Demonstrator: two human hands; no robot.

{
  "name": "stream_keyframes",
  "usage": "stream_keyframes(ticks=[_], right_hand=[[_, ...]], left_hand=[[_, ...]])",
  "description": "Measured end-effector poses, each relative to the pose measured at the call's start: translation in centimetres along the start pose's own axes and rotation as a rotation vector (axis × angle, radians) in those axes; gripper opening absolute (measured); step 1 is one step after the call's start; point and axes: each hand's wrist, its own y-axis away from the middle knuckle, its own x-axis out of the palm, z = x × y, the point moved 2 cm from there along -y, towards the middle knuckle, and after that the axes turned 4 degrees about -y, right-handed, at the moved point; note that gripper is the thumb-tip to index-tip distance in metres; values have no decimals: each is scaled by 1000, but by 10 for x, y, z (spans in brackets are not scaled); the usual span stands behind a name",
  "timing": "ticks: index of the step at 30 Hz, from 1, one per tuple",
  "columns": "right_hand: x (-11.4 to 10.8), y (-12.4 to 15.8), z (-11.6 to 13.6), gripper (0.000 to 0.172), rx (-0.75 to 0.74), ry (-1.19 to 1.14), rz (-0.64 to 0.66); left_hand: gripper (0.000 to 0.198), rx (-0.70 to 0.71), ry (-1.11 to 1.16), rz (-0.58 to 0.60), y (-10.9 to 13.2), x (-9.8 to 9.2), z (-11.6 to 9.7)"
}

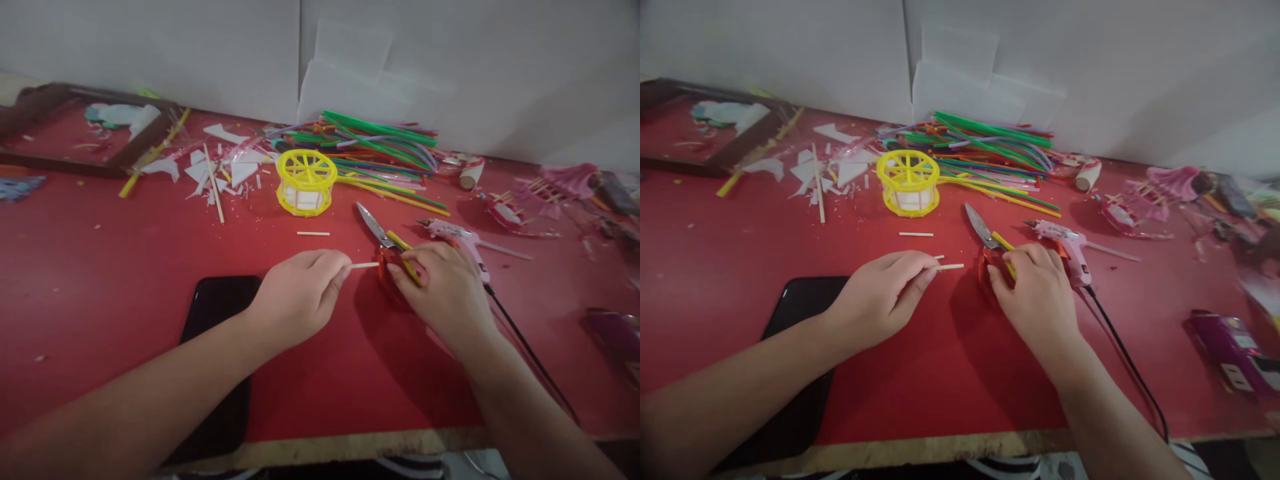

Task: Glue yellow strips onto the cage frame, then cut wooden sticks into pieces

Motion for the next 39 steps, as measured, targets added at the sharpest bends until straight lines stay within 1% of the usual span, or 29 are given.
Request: stream_keyframes(ticks=[2,3,5,7,9,14,19,25,28,31,32,33,34,35,37,38,39], right_hand=[[-7,1,12,17,-130,-162,-69],[-10,2,18,17,-193,-258,-74],[-12,4,29,19,-313,-389,-24],[-10,6,36,17,-406,-418,23],[-7,7,39,15,-464,-401,31],[-5,7,40,15,-524,-311,13],[-9,11,44,12,-521,-331,-28],[-8,14,49,9,-492,-301,-145],[-5,10,45,14,-519,-324,-103],[-3,6,38,18,-596,-351,18],[-3,5,36,18,-588,-389,72],[-3,5,33,17,-542,-453,114],[-4,4,30,15,-459,-536,135],[-4,4,27,13,-354,-628,128],[-4,4,22,13,-136,-789,55],[-4,4,21,15,-57,-842,13],[-4,4,21,17,-11,-872,-17]], left_hand=[[23,32,-45,15,0,1,-2],[23,51,-72,31,0,2,-3],[22,92,-132,62,0,3,-5],[21,125,-183,82,1,5,-7],[21,134,-221,94,1,5,-8],[19,129,-271,130,3,6,-10],[20,163,-273,113,4,4,-13],[21,126,-231,98,5,6,-14],[20,130,-251,46,5,7,-11],[21,227,-302,27,3,6,-8],[22,280,-278,14,3,5,-8],[22,325,-213,-9,2,4,-8],[21,348,-115,-48,1,2,-8],[20,345,-5,-101,0,-1,-6],[18,280,148,-204,-2,-5,-2],[17,219,158,-245,-4,-6,0],[18,150,128,-278,-5,-7,4]])
